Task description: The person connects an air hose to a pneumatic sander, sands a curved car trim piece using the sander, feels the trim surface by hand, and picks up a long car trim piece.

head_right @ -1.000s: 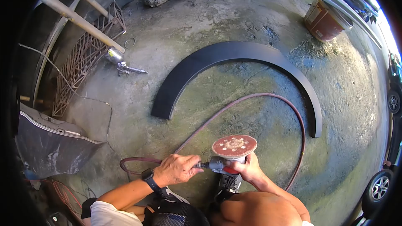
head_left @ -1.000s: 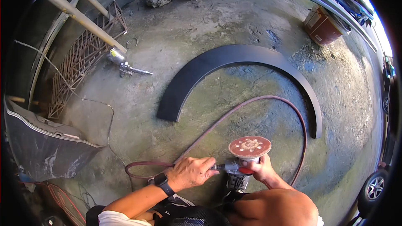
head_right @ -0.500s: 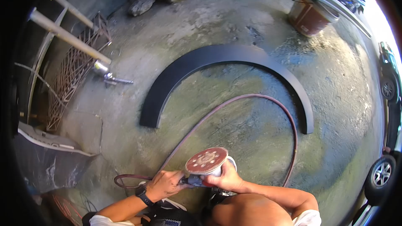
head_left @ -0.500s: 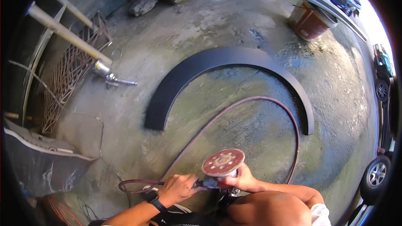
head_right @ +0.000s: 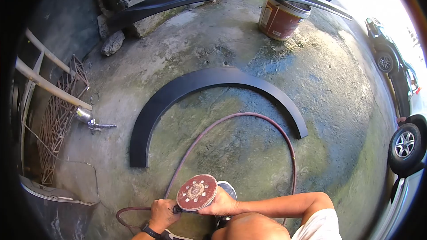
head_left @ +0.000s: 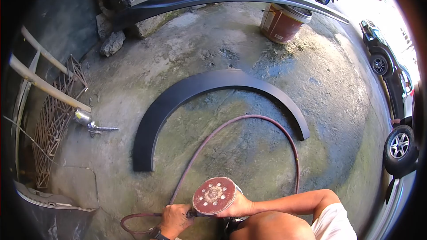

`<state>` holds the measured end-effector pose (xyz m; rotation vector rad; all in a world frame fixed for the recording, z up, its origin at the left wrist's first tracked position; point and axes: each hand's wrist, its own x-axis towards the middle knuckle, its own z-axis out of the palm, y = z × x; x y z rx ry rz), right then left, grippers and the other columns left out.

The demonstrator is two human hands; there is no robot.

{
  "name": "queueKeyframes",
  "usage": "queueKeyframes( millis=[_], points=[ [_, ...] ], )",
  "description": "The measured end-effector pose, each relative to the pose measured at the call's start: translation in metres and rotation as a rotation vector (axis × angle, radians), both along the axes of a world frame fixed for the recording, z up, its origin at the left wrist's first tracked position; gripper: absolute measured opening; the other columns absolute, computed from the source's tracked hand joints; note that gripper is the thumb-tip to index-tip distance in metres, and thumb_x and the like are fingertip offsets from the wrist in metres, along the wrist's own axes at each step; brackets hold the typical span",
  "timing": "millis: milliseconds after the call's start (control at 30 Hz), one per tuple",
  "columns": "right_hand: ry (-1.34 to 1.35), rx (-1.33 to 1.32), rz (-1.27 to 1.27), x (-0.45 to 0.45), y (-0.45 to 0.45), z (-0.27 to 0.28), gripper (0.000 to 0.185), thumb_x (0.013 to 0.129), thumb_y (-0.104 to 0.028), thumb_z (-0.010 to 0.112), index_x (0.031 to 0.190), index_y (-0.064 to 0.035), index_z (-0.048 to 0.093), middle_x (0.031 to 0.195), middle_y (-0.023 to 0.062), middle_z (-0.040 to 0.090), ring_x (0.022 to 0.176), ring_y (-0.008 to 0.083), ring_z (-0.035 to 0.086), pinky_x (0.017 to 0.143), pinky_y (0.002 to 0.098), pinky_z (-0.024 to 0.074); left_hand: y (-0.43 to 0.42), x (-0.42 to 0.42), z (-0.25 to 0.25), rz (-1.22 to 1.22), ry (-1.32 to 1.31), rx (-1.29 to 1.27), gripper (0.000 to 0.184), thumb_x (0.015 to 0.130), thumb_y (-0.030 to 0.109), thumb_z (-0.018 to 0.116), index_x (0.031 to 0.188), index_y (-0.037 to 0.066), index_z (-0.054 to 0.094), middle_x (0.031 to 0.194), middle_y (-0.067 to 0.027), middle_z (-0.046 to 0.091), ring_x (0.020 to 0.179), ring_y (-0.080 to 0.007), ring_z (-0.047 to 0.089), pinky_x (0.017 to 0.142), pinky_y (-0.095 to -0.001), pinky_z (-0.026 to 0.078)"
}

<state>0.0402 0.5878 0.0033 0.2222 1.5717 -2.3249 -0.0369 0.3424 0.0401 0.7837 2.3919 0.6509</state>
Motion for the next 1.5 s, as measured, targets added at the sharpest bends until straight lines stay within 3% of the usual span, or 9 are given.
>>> queueKeyframes(
  millis=[300,567,733,800,833,1067,1233,1367,1500],
  points=[
    [0.336,0.249,0.018,-0.005,-0.004,-0.003,0.1,0.068,-0.02,0.098,0.151,-0.0053,0.044,0.144,0.0097,0.059,0.134,0.0245,0.057,0.115,0.0431,0.0444,0.016,-0.013,0.029,0.009,0.168,-0.015,0.01,0.068,0.018,0.077,0.074,0.012,0.071,0.071,-0.0087,0.069,0.069,-0.0328,0.071,0.061,-0.0447,0.055],
    [0.108,0.146,-0.058,-0.019,-0.005,0.009,0.084,0.074,-0.015,0.089,0.145,-0.0013,0.047,0.135,0.0109,0.063,0.127,0.0233,0.06,0.112,0.0399,0.0458,0.021,-0.017,0.025,0.012,0.153,-0.04,0.014,0.064,0.017,0.077,0.075,0.01,0.071,0.07,-0.0115,0.069,0.07,-0.0367,0.07,0.062,-0.0465,0.054],
    [-0.409,-0.197,-0.397,-0.058,-0.009,-0.021,0.078,0.076,-0.018,0.096,0.134,-0.0033,0.046,0.111,0.0104,0.064,0.1,0.0188,0.067,0.088,0.0362,0.0569,0.035,-0.03,-0.003,0.181,-0.067,-0.096,0.022,0.074,0.025,0.077,0.08,0.005,0.069,0.071,-0.0171,0.069,0.072,-0.0415,0.07,0.066,-0.0512,0.054],
    [-0.521,-0.313,-0.475,-0.044,-0.009,-0.033,0.069,0.084,-0.008,0.089,0.135,-0.008,0.044,0.114,0.0059,0.064,0.107,0.0176,0.065,0.09,0.0358,0.0557,0.042,-0.032,-0.009,0.162,-0.135,-0.087,0.028,0.081,0.028,0.076,0.082,0.002,0.065,0.072,-0.0209,0.068,0.072,-0.0443,0.069,0.067,-0.0528,0.053],
    [-0.463,-0.297,-0.525,-0.036,-0.013,-0.047,0.077,0.08,-0.019,0.094,0.138,-0.0087,0.045,0.117,0.0071,0.062,0.105,0.017,0.064,0.083,0.0355,0.056,0.043,-0.028,-0.018,0.206,-0.17,-0.046,0.029,0.083,0.027,0.075,0.084,0.001,0.063,0.073,-0.0224,0.068,0.073,-0.0457,0.068,0.068,-0.054,0.052],
    [-0.344,-0.323,-0.904,-0.04,-0.017,-0.058,0.076,0.081,-0.014,0.092,0.141,-0.0132,0.046,0.126,0.0068,0.057,0.11,0.0184,0.061,0.09,0.0363,0.0556,0.088,0.014,-0.034,0.255,-0.299,0.181,0.029,0.098,0.024,0.067,0.106,-0.003,0.059,0.094,-0.0279,0.065,0.089,-0.0489,0.065,0.079,-0.0531,0.05],
    [-0.134,0.061,-1.131,-0.048,0.062,-0.069,0.076,0.079,-0.011,0.092,0.139,-0.0105,0.045,0.122,0.0045,0.058,0.111,0.0179,0.06,0.097,0.0352,0.0538,0.08,-0.045,-0.035,0.089,-0.138,0.27,0.031,0.095,0.021,0.07,0.117,-0.001,0.066,0.109,-0.0202,0.068,0.101,-0.0394,0.066,0.093,-0.0446,0.052],
    [0.102,0.663,-1.144,-0.023,0.195,-0.036,0.075,0.078,-0.01,0.092,0.138,-0.0156,0.049,0.126,0.0042,0.056,0.112,0.0182,0.059,0.093,0.0335,0.0568,0.017,-0.131,-0.071,0.264,0.326,-0.046,0.089,0.076,0.03,0.085,0.151,0.007,0.043,0.146,-0.0183,0.049,0.133,-0.0423,0.05,0.111,-0.0536,0.041],
    [0.496,1.504,-0.946,0.018,0.347,0.041,0.079,0.076,-0.009,0.093,0.145,-0.0136,0.054,0.126,0.0073,0.058,0.112,0.0214,0.059,0.095,0.0366,0.0543,-0.026,-0.189,-0.133,0.463,0.291,-0.376,0.136,0.061,0.045,0.097,0.166,0.016,0.016,0.165,-0.0254,0.029,0.142,-0.0528,0.042,0.114,-0.0627,0.039]
  ],
)
